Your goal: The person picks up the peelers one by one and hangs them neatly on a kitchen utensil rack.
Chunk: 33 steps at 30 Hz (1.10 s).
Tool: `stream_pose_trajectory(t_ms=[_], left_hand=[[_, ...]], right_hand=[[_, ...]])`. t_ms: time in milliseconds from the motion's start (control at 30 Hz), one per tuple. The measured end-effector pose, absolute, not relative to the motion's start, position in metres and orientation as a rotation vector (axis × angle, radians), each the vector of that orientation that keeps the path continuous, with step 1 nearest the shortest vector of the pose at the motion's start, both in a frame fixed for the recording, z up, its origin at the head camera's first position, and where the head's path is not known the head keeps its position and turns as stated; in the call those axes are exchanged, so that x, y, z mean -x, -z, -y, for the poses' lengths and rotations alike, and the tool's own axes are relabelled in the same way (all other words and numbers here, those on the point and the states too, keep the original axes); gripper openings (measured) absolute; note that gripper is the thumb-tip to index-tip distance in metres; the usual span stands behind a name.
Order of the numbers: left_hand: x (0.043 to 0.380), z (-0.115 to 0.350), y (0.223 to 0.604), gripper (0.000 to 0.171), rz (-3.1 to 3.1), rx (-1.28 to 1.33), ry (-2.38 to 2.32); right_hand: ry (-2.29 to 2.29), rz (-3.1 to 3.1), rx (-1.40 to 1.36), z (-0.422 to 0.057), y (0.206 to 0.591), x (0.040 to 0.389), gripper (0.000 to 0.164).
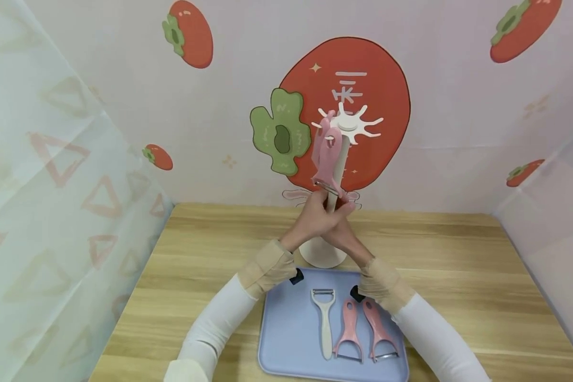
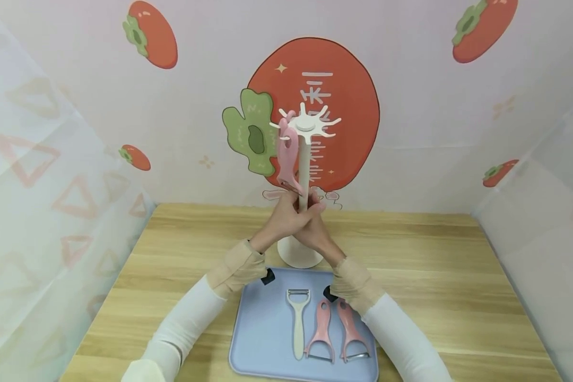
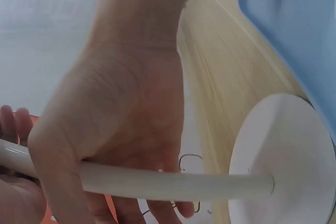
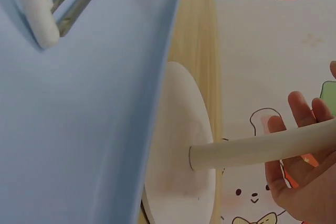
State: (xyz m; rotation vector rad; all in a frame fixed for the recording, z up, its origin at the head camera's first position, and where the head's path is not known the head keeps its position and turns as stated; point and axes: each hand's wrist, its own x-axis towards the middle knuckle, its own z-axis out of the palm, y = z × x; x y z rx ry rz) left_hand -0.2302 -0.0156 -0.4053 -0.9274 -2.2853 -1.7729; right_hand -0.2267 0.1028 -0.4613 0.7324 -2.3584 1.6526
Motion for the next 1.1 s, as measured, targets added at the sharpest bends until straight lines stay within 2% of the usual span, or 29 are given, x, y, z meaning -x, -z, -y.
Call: stream_pose_trajectory(t_ms=[133,400,500,633,733,800,967,1100], left_hand=[[0.236,0.003,0.402,0.023,2.193,0.935,1.932],[0.243,-0.007,0.402,0.042,2.005,0.968,2.149],[0.245,-0.007,0.402,0.025,2.077,0.914,2.072],[0.246,-0.006,0.404,0.050,2.099,0.852,1.981],[0.248,-0.008,0.405,0.025,2.028,0.870,2.054],[0.250,-0.008,0.405,0.018,1.984,0.899,2.123],[0.250,-0.010,0.404,0.016,1.935,0.943,2.200],[0.249,-0.011,0.404,0.016,1.944,0.924,2.165]], right_hand=[[-1.669,2.407,-0.722,-0.110,0.480,0.233,0.032],[-1.652,2.665,-0.670,-0.124,0.482,0.221,0.035],[-1.609,2.713,-0.642,-0.131,0.480,0.220,0.033],[-1.574,2.775,-0.603,-0.141,0.481,0.217,0.044],[-1.531,2.822,-0.626,-0.149,0.480,0.212,0.053],[-1.485,2.834,-0.683,-0.153,0.479,0.208,0.054],[-1.313,2.834,-0.852,-0.162,0.478,0.197,0.049],[-1.171,2.862,-0.909,-0.167,0.475,0.186,0.053]])
